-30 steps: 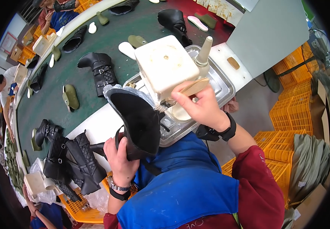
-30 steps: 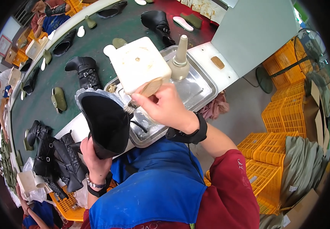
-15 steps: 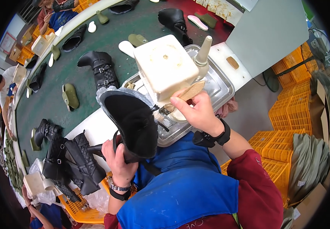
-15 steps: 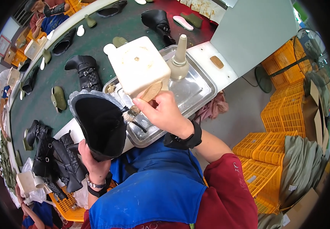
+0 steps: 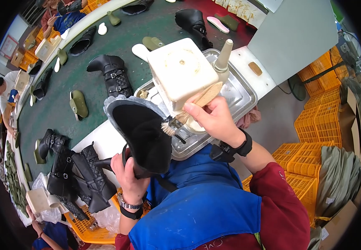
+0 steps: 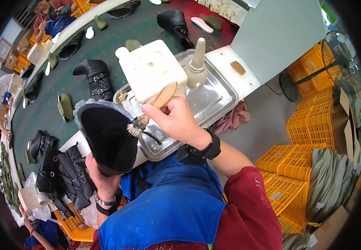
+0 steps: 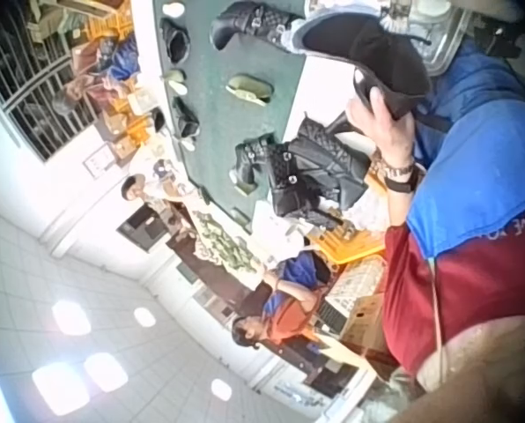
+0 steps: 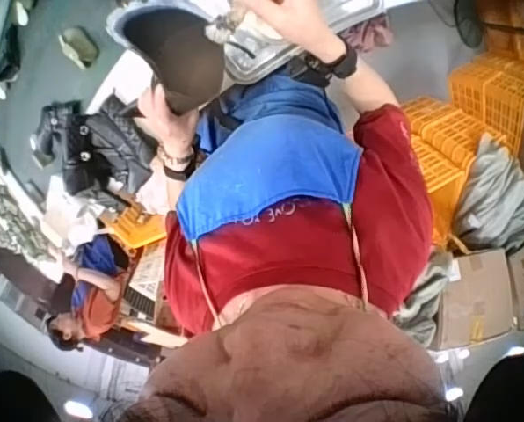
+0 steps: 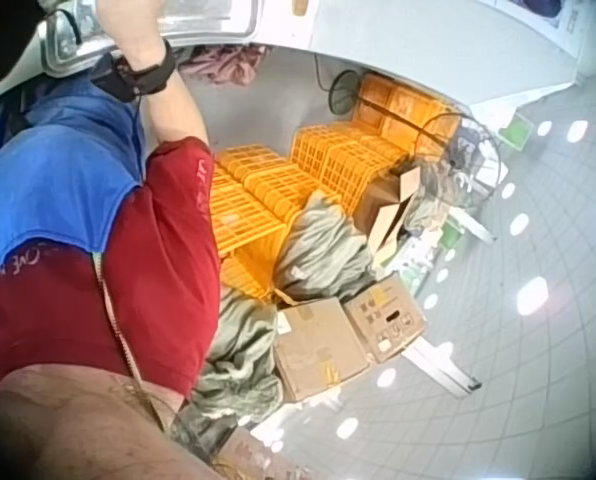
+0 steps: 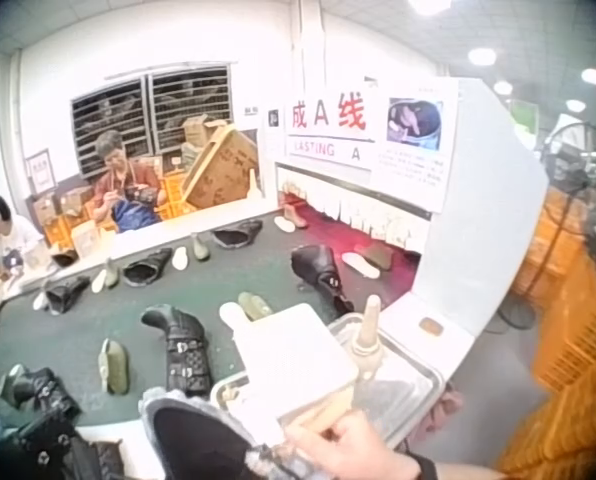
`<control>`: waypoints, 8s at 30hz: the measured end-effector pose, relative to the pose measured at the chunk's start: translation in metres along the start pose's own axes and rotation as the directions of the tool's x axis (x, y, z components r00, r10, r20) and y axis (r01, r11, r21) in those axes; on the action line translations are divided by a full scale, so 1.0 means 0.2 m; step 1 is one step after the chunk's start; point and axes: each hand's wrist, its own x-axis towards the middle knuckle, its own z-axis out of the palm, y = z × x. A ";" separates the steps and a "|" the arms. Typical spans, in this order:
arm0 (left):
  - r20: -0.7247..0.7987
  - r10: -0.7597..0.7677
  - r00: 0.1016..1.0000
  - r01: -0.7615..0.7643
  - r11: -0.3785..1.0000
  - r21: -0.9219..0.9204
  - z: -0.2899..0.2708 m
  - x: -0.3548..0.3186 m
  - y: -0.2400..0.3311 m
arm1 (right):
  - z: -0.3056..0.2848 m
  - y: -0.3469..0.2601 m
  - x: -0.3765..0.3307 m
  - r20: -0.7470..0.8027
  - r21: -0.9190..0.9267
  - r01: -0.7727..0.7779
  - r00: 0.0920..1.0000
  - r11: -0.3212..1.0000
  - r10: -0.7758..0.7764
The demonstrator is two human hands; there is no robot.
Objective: The person is using a brush to apply white glue to the inner top edges of black leather boot components at a manufacturing workstation.
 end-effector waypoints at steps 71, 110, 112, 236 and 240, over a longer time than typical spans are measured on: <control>-0.114 -0.293 0.949 0.215 0.871 -0.442 0.11 -0.15 0.02 | -0.07 0.02 0.09 -0.086 0.045 -0.059 0.994 0.997 0.063; -0.120 -0.122 0.985 0.128 0.990 0.051 0.09 0.16 -0.05 | -0.34 0.13 -0.09 0.117 -0.731 0.116 0.992 0.673 -0.044; -0.121 -0.130 0.984 0.139 0.988 0.069 0.08 0.18 -0.06 | -0.36 0.09 -0.10 0.019 -0.672 -0.007 0.999 0.740 0.027; 0.654 0.546 0.523 0.803 -0.059 -0.593 0.39 -0.83 -0.93 | 0.07 -0.32 0.12 0.643 -0.482 0.329 0.763 0.812 0.072; 0.639 0.555 0.533 0.786 -0.045 -0.617 0.38 -0.89 -0.96 | 0.04 -0.32 0.13 0.630 -0.467 0.223 0.763 0.855 0.145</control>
